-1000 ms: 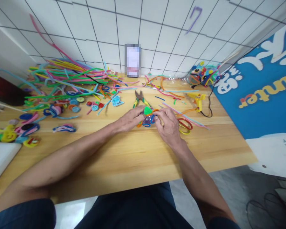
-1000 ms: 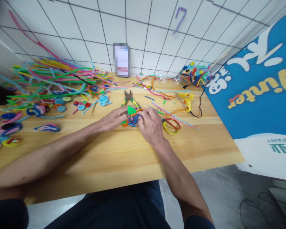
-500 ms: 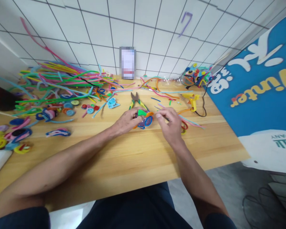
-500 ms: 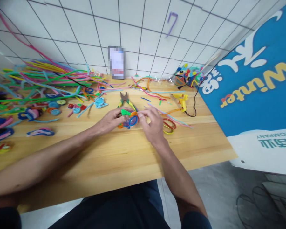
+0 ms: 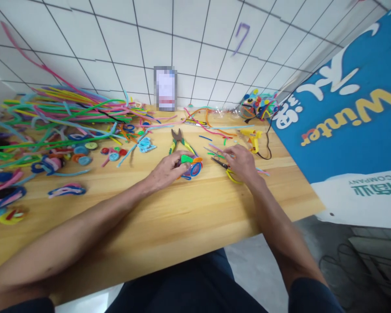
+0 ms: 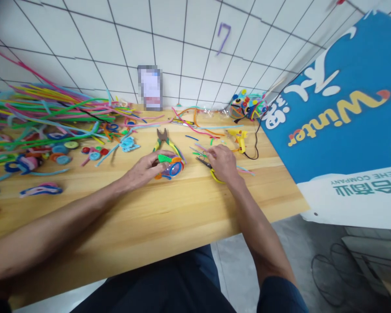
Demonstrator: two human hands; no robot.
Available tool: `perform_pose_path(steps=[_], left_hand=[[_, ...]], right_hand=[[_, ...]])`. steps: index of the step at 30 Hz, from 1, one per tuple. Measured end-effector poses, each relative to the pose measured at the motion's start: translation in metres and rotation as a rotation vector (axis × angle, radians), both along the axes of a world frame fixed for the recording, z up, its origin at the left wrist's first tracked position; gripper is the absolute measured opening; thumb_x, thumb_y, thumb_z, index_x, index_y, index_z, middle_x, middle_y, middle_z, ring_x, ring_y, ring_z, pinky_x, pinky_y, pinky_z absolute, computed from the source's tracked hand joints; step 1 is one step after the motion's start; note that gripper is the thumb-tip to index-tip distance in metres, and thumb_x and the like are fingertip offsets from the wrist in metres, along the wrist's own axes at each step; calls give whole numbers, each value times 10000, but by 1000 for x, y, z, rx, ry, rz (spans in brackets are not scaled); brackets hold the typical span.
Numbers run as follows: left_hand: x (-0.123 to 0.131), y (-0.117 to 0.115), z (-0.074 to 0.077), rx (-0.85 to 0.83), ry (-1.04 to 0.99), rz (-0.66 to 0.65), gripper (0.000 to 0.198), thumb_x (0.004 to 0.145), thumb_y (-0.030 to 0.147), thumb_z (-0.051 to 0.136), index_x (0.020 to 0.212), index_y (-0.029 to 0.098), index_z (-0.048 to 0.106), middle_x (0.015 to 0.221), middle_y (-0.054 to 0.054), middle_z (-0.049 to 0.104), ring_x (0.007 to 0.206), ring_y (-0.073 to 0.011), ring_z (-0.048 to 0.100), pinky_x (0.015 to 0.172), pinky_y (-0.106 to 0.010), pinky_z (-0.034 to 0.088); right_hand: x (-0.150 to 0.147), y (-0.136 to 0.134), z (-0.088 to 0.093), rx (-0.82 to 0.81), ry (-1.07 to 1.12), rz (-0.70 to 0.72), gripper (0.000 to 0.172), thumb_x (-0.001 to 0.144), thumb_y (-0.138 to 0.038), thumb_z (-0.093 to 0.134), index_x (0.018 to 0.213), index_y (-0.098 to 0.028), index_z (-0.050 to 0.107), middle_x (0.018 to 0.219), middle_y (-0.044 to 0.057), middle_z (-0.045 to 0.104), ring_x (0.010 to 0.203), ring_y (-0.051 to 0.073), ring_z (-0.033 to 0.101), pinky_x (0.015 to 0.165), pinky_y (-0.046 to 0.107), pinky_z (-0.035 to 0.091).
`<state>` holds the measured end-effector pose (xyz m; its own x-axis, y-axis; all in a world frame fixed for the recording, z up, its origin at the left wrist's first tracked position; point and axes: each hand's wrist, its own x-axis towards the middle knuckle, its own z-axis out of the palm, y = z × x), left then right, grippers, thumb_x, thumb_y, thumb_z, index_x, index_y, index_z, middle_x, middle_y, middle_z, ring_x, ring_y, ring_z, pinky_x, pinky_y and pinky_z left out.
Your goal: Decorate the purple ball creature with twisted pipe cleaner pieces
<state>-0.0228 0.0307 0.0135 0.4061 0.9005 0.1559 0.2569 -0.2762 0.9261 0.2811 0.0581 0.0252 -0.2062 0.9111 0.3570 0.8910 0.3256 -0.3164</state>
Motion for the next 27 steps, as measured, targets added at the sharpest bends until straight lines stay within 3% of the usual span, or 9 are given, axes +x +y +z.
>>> perform_pose_path(steps=[6,9,13,17,21,24,27], left_hand=[[1,-1,0,29,-20,-8,396,947,408,613,1263,193,714,1320,-118,742,1136,-259,730,989,-405,605],[1,-1,-1,26,-28,-13,388,953,393,612,1269,191,712,1326,-119,739,1152,-257,729,1022,-413,597],[1,-1,-1,15,-50,-23,392,966,399,604,1282,188,703,1368,-130,719,1181,-261,719,1046,-424,588],[1,-2,0,18,-24,-12,386,966,386,596,1280,189,705,1351,-121,729,1221,-264,703,1076,-421,570],[2,-1,4,-2,-5,0,379,963,391,580,1258,193,711,1352,-122,730,1196,-268,713,1049,-422,583],[3,0,8,-19,34,20,360,968,393,567,1237,205,715,1346,-110,733,1195,-260,715,1055,-418,580],[5,1,12,-31,95,54,359,973,408,548,1219,209,717,1261,-95,760,1133,-252,728,1006,-402,595]], right_hand=[[-26,24,-6,-184,-320,-8,205,995,-230,604,1069,-173,787,1109,144,765,1088,286,656,964,382,480],[-37,38,-6,-225,-392,-22,203,991,-224,595,1060,-171,779,1133,156,753,1097,290,631,958,377,468],[-39,50,-6,-230,-421,75,225,995,-192,542,1047,-130,751,1138,191,737,1094,297,614,978,393,454],[-29,53,0,-196,-188,46,167,997,-229,545,1005,-165,698,1060,158,748,1032,291,642,941,402,478],[-16,34,17,-23,185,-4,130,995,-274,544,1035,-224,658,974,68,749,946,252,676,879,387,512],[-14,7,29,80,332,67,149,1015,-324,549,1084,-248,656,992,39,746,881,218,683,826,370,536],[-19,-13,29,55,328,179,98,996,-333,613,1022,-256,668,929,22,727,837,205,671,780,356,543]])
